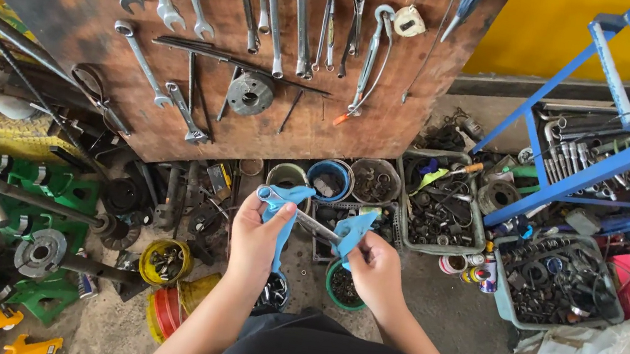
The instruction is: Cleaning and organizing various sizes of wrenches on a wall-mounted tool board using a blue cloth.
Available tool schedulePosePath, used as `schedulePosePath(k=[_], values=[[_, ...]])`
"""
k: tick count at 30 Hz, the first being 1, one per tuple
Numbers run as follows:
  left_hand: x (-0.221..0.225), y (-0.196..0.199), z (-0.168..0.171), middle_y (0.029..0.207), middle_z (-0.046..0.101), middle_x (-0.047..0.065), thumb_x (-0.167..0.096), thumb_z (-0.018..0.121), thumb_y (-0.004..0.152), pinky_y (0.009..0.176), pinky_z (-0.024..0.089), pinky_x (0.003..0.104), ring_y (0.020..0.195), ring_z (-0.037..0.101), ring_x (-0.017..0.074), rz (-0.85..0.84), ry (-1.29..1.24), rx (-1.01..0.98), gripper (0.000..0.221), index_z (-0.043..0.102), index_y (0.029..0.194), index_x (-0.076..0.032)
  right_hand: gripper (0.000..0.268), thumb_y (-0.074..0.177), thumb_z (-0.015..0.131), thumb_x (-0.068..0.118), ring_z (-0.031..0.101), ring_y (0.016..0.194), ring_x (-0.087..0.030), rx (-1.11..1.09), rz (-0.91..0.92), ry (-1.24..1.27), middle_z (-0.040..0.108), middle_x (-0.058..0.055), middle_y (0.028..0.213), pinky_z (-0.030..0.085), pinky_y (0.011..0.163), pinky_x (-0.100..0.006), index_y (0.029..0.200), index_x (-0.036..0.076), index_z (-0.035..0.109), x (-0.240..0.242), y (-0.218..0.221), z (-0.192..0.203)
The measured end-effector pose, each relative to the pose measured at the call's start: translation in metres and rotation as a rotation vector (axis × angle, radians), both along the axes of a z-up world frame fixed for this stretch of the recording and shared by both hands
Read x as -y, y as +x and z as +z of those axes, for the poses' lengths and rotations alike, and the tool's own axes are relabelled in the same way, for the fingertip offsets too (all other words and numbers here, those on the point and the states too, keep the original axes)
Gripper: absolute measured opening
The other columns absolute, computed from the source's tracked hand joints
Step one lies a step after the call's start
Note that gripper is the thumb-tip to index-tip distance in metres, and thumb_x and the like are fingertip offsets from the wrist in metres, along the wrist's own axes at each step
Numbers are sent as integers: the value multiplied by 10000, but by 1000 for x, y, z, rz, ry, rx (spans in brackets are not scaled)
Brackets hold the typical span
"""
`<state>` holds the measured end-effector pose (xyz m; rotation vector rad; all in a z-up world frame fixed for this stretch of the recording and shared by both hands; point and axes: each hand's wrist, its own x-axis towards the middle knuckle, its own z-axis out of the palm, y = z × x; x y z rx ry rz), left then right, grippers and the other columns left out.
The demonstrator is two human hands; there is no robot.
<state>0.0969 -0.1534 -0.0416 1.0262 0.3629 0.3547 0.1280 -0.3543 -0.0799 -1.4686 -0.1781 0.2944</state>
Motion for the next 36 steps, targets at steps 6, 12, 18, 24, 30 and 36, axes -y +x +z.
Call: schedulePosePath(k=[6, 12, 18, 24, 30, 36], values=[[-18, -3, -21, 868, 686, -19, -81, 687, 988, 656, 463, 210, 742, 588, 40, 33, 13, 12, 49, 667, 983, -37, 164, 950, 637, 78, 617, 703, -58, 20, 47, -167, 734, -19, 827, 465, 620, -223, 1082, 38, 726, -4, -12, 7], [-34, -4, -41, 809, 603, -53, -152, 656, 1044, 584, 371, 211, 680, 482, 20, 81, 40, 11, 142, 669, 955, -42, 70, 968, 643, 67, 638, 745, -70, 55, 188, -78, 704, -12, 823, 492, 688, -236, 987, 26, 696, -16, -20, -10], [-50, -19, -4, 825, 646, -39, -173, 636, 1021, 655, 442, 206, 737, 541, 27, 31, 224, -64, 156, 661, 964, -30, 108, 958, 632, 49, 544, 679, -82, -123, 234, -194, 727, -15, 840, 405, 591, -247, 1003, 9, 722, -40, -30, 18], [-76, -27, 1, 851, 644, -19, -92, 676, 976, 663, 445, 217, 748, 534, 39, -47, 304, -32, 105, 685, 1041, -10, 108, 933, 587, 18, 662, 695, -79, -174, 274, -127, 703, 23, 814, 578, 627, -251, 970, 31, 688, -71, -35, 14], [-105, -38, 14, 919, 666, -11, -61, 705, 912, 732, 502, 217, 819, 586, 46, -67, 499, 56, 145, 648, 1037, -15, 94, 907, 659, -21, 578, 711, -14, 93, 326, -192, 682, 53, 810, 472, 632, -193, 955, 45, 705, -107, -43, -19], [-134, -53, -15, 733, 584, -3, -193, 633, 1027, 616, 477, 256, 687, 506, 57, -127, 519, -158, 193, 633, 948, -17, 104, 896, 690, -15, 500, 633, -18, -94, 306, -187, 622, 68, 776, 404, 560, -212, 974, 53, 697, -155, -63, -14]])
